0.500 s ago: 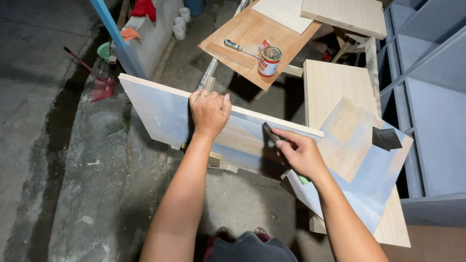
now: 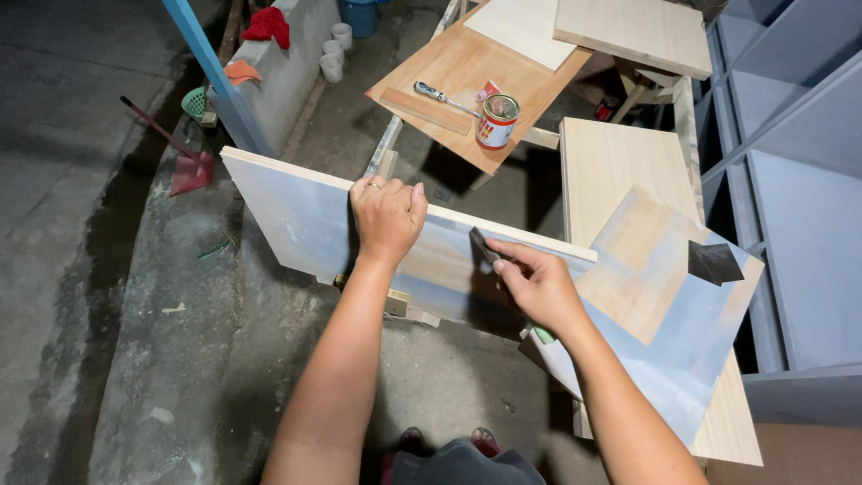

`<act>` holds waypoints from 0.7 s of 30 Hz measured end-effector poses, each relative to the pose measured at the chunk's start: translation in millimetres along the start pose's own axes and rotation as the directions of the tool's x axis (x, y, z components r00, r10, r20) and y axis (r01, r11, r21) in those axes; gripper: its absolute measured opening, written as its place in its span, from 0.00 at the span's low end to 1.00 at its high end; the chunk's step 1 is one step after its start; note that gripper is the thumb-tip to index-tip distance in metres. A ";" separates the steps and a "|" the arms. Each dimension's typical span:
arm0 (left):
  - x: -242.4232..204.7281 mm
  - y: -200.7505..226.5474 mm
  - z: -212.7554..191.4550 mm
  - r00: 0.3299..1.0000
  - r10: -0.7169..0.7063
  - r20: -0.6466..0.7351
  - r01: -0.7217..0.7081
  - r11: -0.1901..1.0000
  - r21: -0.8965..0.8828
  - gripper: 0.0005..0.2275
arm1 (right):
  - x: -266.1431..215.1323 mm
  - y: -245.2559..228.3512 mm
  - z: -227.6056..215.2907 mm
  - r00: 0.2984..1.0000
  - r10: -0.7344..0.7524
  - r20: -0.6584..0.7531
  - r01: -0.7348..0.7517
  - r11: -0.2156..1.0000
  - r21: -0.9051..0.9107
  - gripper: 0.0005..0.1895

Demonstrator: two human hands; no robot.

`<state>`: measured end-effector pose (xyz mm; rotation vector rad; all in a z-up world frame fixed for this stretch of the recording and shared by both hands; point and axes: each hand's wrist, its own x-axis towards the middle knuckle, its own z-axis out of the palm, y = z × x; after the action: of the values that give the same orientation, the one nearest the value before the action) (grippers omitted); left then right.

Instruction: The person sands the edges and surfaces of wooden boards using a piece of sandpaper and a utility knife to trim excess material.

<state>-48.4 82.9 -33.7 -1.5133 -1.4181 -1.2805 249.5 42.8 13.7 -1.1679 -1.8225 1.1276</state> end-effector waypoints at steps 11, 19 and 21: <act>4.8 5.3 -9.9 1.000 0.003 0.020 -0.003 1.000 0.007 0.19 | 3.4 7.4 2.4 1.000 0.030 0.002 -0.030 0.999 0.014 0.20; 5.1 6.2 -10.3 1.000 0.005 0.020 -0.005 1.000 0.001 0.19 | 14.3 -9.2 20.1 0.999 -0.003 0.032 -0.002 0.988 0.153 0.20; 5.8 6.0 -10.6 1.000 0.000 0.022 0.000 1.000 0.005 0.19 | 9.6 -10.8 14.6 0.999 0.010 0.038 -0.016 0.986 0.167 0.19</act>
<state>-45.1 73.7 -24.4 -1.5284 -1.4338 -1.2631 229.7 45.0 18.8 -1.0692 -1.7135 1.2911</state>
